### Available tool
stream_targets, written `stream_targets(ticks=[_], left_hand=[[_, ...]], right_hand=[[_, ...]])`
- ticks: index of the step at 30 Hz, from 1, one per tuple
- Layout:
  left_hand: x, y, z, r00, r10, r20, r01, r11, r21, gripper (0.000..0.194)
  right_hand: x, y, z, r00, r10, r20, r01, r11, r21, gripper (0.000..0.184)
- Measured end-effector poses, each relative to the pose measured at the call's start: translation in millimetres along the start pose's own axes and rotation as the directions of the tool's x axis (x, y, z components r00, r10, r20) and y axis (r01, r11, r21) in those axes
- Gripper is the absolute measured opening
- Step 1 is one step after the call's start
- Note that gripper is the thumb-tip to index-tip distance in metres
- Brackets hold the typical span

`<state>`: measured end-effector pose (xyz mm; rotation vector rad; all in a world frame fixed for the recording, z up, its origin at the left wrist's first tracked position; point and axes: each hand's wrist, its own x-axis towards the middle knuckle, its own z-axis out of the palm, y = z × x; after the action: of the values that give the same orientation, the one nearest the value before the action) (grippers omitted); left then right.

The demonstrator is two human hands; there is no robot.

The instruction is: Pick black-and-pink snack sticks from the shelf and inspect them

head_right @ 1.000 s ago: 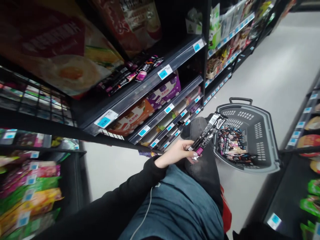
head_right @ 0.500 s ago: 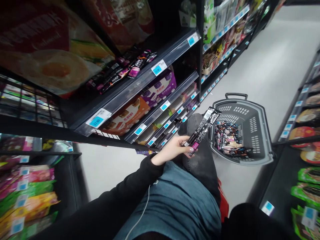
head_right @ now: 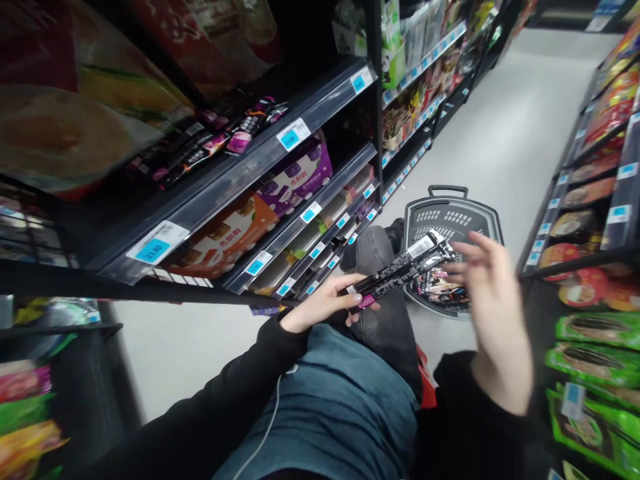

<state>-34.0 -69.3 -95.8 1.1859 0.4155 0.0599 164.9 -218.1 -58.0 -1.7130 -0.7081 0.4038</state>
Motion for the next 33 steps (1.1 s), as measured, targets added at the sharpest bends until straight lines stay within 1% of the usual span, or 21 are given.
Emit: stream_targets(ticks=[2,3,5,7,11,13,15,17,19,22,24,26,27,28,30,32,33], left_hand=[[0.4,-1.1,-1.4,1.0,0.021,0.006,-0.021,0.999,0.039,0.055],[0.8,-1.9,-2.5,0.999,0.035,-0.002,-0.035,0.997,0.062,0.053],[1.9,-3.6,-5.1,0.998,0.051,-0.038,-0.047,0.994,0.1,0.052],[3.0,-4.8,-7.2,0.996,0.046,-0.077,-0.037,0.993,0.111,0.05],[4.2,-4.2,-7.2,0.994,0.011,-0.108,-0.002,0.996,0.085,0.044],[4.6,-2.5,-5.7,0.994,-0.019,-0.11,0.03,0.995,0.098,0.038],[4.8,-0.5,-4.7,0.993,-0.041,-0.115,0.055,0.991,0.121,0.032],[4.7,1.4,-5.1,0.991,-0.048,-0.128,0.065,0.989,0.134,0.028],[4.2,2.8,-6.3,0.989,-0.055,-0.134,0.075,0.986,0.151,0.026],[2.9,3.3,-6.3,0.994,-0.078,-0.073,0.092,0.971,0.219,0.026],[2.3,3.3,-2.1,0.998,-0.066,-0.011,0.066,0.936,0.346,0.023],[2.3,3.4,5.5,0.999,-0.048,-0.002,0.044,0.902,0.429,0.024],[2.6,3.6,9.9,0.999,-0.046,-0.016,0.049,0.91,0.411,0.028],[2.9,3.9,14.1,0.998,-0.055,-0.034,0.063,0.935,0.348,0.031],[3.6,4.5,20.5,0.995,-0.089,-0.053,0.097,0.98,0.176,0.035],[3.6,4.6,22.9,0.992,-0.121,-0.027,0.123,0.991,0.058,0.035],[3.4,4.4,22.7,0.99,-0.138,-0.004,0.138,0.99,0.025,0.034]], right_hand=[[3.4,-0.3,11.7,0.993,0.102,0.053,-0.105,0.993,0.06,0.05],[4.7,-0.2,17.6,0.988,0.14,0.072,-0.147,0.984,0.103,0.047],[5.9,0.1,25.8,0.981,0.165,0.104,-0.181,0.967,0.178,0.039],[5.5,0.8,27.4,0.973,0.167,0.158,-0.2,0.955,0.22,0.032],[3.6,4.2,19.2,0.953,0.184,0.242,-0.245,0.936,0.252,0.029],[2.9,5.8,15.7,0.95,0.185,0.251,-0.251,0.932,0.261,0.029],[2.4,6.3,14.2,0.955,0.186,0.232,-0.242,0.939,0.243,0.029],[1.9,5.3,14.5,0.966,0.172,0.193,-0.211,0.956,0.205,0.029],[0.8,3.3,16.7,0.982,0.131,0.134,-0.151,0.976,0.158,0.029],[-3.2,0.0,25.8,0.993,0.085,0.08,-0.092,0.991,0.092,0.033],[-8.0,-0.9,36.3,0.989,0.093,0.118,-0.105,0.989,0.106,0.037],[-13.9,-0.6,48.5,0.97,0.11,0.217,-0.143,0.979,0.147,0.039],[-16.8,-0.3,54.0,0.955,0.113,0.273,-0.16,0.975,0.155,0.039],[-19.4,0.0,58.8,0.94,0.115,0.32,-0.169,0.975,0.146,0.037],[-22.8,0.2,64.5,0.924,0.118,0.364,-0.17,0.979,0.112,0.029],[-23.0,0.0,65.1,0.937,0.12,0.329,-0.162,0.981,0.104,0.02],[-22.1,0.0,63.8,0.948,0.12,0.293,-0.158,0.981,0.11,0.019]])
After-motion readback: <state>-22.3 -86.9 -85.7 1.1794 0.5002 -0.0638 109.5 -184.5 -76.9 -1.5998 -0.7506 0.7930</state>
